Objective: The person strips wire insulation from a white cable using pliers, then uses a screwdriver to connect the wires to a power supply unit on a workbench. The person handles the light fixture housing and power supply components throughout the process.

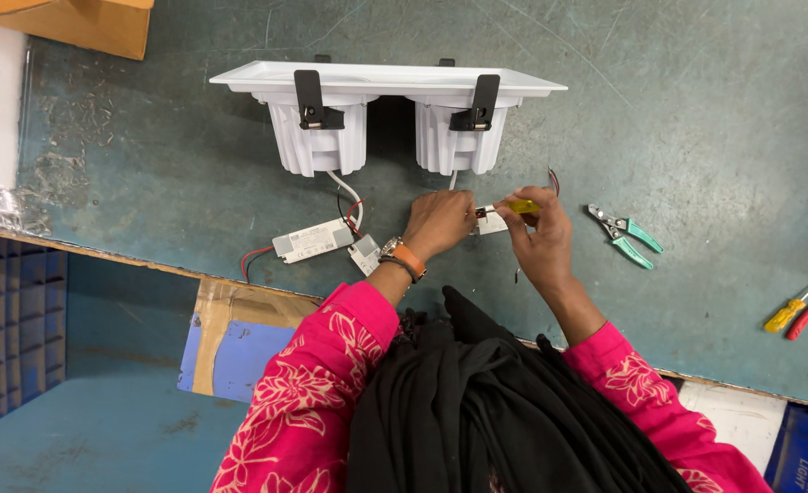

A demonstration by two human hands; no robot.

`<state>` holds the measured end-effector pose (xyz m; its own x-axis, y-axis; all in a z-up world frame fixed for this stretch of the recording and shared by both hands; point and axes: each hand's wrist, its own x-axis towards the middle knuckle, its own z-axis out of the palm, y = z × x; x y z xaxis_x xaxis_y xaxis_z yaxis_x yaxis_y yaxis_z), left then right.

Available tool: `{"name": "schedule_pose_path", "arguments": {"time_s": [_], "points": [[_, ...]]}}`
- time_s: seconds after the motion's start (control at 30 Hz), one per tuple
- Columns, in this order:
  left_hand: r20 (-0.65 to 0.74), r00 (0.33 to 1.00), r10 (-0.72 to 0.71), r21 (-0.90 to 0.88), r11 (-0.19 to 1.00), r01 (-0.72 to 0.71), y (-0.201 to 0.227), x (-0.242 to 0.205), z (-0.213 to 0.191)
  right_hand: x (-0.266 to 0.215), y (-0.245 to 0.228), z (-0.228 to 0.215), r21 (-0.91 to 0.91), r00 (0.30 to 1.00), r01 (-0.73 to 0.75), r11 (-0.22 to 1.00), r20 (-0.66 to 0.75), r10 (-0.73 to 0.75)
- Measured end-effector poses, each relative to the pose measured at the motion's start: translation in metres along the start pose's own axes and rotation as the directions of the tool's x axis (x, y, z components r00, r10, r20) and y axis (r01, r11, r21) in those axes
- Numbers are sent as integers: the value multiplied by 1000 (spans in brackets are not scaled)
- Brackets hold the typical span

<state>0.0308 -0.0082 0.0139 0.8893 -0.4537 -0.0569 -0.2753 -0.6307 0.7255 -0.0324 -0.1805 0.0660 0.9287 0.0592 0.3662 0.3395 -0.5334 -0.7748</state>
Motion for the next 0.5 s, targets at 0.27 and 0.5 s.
{"name": "schedule_pose_path", "arguments": {"time_s": [0.27, 0.5], "points": [[-54, 998, 39, 8, 999, -39, 2, -1, 2, 1, 5, 3, -17, 997, 70, 997, -30, -71], [-107, 992, 61, 30, 998, -58, 4, -5, 4, -1, 9, 4, -73, 996, 75, 994, -51, -79]]}}
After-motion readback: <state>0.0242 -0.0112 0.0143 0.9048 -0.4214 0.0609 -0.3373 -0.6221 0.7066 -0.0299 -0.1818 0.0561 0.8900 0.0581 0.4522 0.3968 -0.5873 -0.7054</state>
